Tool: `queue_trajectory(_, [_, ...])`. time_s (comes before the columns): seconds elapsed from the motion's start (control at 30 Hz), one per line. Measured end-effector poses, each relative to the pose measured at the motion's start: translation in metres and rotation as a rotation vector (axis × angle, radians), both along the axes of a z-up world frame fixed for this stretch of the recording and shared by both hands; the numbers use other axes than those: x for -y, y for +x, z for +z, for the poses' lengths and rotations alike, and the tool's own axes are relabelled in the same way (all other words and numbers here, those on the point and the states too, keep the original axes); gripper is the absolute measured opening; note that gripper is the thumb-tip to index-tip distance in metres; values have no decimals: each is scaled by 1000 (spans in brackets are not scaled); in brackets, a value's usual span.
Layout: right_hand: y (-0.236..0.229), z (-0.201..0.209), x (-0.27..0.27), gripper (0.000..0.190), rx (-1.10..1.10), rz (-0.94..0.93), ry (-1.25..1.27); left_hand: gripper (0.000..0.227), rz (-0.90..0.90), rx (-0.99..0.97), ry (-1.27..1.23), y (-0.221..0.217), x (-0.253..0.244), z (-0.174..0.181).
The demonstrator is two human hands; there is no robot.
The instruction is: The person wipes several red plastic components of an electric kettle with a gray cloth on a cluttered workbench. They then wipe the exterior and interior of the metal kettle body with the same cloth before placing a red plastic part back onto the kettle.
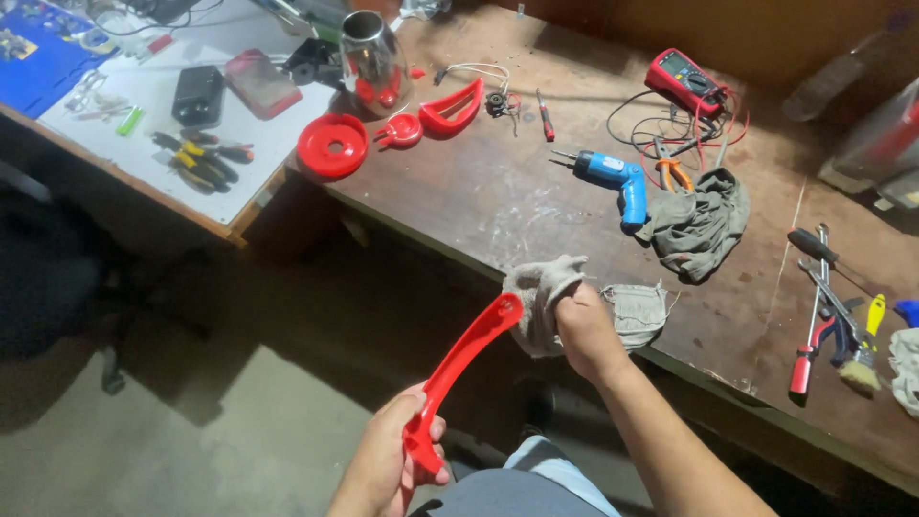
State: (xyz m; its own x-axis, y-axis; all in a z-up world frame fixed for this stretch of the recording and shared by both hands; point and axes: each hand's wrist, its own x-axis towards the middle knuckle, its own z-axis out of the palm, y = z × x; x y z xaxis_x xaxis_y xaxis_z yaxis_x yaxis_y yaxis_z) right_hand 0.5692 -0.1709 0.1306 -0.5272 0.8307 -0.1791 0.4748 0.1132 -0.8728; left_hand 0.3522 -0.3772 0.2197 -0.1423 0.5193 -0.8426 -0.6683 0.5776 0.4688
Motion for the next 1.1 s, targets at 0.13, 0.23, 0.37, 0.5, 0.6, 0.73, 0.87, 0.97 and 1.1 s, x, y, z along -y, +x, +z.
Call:
queue_trajectory(0.13, [-12, 32, 16, 28, -124, 177, -252, 69, -248, -218, -4, -7, 9, 30])
queue_trajectory(0.23, [-22, 50, 18, 27, 117, 372, -109, 70, -171, -341, 16, -22, 15, 59])
queue_trajectory(0.37, [-17, 53, 24, 43, 446, 434, 66, 65, -477, -752, -99, -30, 30, 61])
queue_trajectory(0.5, [29, -9, 7, 43, 79, 237, -347, 67, -566, -1163, -15, -37, 54, 7])
queue_trajectory(0.6, [37, -3, 11, 79, -632, -206, -840, 79, -408, -1405, -28, -40, 62, -6])
queue_trajectory(0.73, [-22, 51, 49, 93, -747, 191, -1044, 83, -348, -2221, 246, -23, 45, -29])
queue_trajectory(0.87, [-93, 83, 67, 56, -605, -184, -949, 76, -857, -2261, 837, -3, 34, -47])
queue_trajectory(0.97, [-103, 71, 56, 44, -586, -382, -825, 77, -922, -2136, 980, -4, 34, -54])
queue_trajectory(1.1, [-95, 43, 45, 34, -604, -342, -662, 39, -919, -1876, 820, -18, 43, -82])
